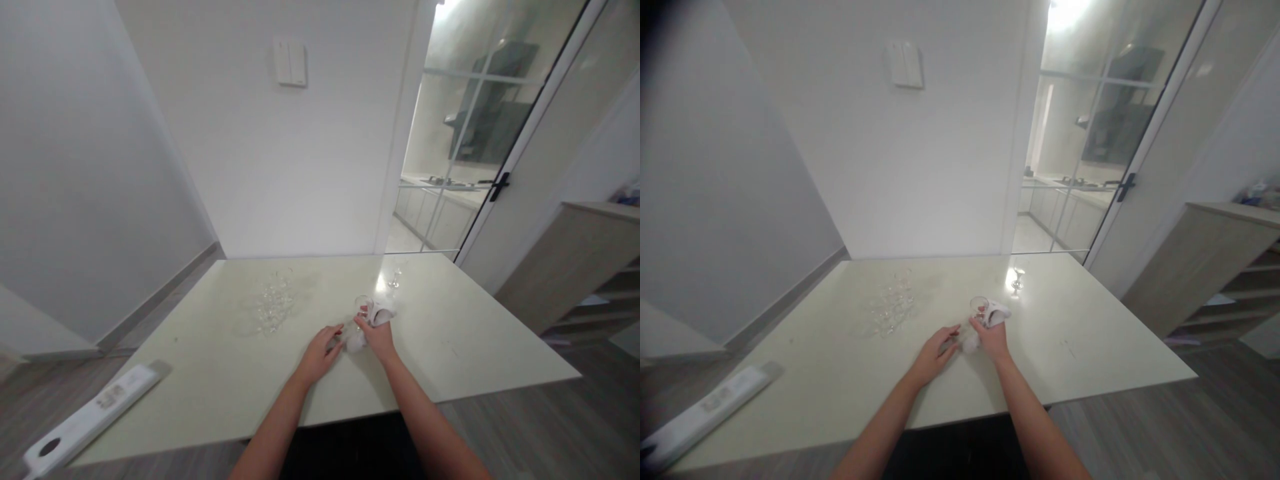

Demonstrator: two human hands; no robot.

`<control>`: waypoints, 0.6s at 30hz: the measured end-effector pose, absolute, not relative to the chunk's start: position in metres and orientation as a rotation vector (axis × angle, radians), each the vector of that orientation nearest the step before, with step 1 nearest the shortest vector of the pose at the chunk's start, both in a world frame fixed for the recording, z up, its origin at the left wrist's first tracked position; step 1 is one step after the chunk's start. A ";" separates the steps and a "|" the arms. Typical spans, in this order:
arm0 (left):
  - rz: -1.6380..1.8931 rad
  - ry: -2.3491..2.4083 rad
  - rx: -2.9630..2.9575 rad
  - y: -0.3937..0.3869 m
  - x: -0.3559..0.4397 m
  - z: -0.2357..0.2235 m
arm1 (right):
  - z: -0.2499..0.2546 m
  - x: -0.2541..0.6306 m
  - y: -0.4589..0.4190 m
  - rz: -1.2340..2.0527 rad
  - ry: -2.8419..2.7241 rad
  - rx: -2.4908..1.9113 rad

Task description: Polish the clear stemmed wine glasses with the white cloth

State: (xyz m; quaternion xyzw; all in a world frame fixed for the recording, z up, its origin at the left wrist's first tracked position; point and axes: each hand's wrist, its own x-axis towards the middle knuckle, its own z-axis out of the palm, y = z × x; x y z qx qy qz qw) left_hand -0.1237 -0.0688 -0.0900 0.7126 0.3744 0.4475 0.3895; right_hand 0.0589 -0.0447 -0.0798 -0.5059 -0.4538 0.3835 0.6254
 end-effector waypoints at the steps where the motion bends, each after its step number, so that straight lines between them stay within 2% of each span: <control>1: 1.147 0.951 1.799 -0.069 -0.124 -0.090 | -0.079 0.069 -0.040 0.841 -1.040 -1.184; 10: 1.126 1.015 1.957 -0.065 -0.126 -0.092 | -0.088 0.151 -0.003 0.566 -1.051 -1.288; 18: 1.128 1.022 1.957 -0.064 -0.126 -0.089 | -0.118 0.176 0.008 0.362 -1.001 -1.518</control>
